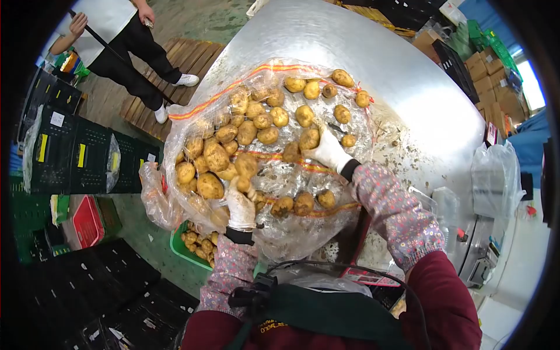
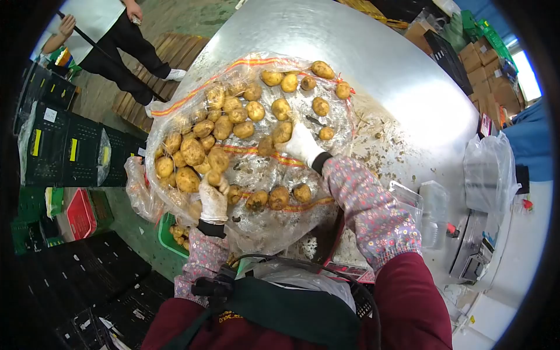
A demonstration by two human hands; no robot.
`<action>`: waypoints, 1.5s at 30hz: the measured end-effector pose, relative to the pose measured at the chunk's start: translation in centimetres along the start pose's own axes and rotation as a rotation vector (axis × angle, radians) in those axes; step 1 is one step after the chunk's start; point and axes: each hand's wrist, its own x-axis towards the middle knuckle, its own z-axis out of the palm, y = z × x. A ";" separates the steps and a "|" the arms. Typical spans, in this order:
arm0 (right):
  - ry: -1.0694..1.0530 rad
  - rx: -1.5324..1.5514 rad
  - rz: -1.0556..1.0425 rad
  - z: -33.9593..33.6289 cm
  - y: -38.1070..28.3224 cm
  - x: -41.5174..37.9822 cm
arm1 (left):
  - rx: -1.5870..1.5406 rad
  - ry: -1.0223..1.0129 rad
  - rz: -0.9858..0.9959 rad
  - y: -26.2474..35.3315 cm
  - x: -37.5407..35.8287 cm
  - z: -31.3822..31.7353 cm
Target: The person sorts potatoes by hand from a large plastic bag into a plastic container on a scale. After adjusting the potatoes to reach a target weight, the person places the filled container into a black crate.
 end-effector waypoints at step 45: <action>-0.434 1.024 0.194 5.7 -9.7 -12.6 | 0.539 -0.104 0.390 3.4 -10.5 12.7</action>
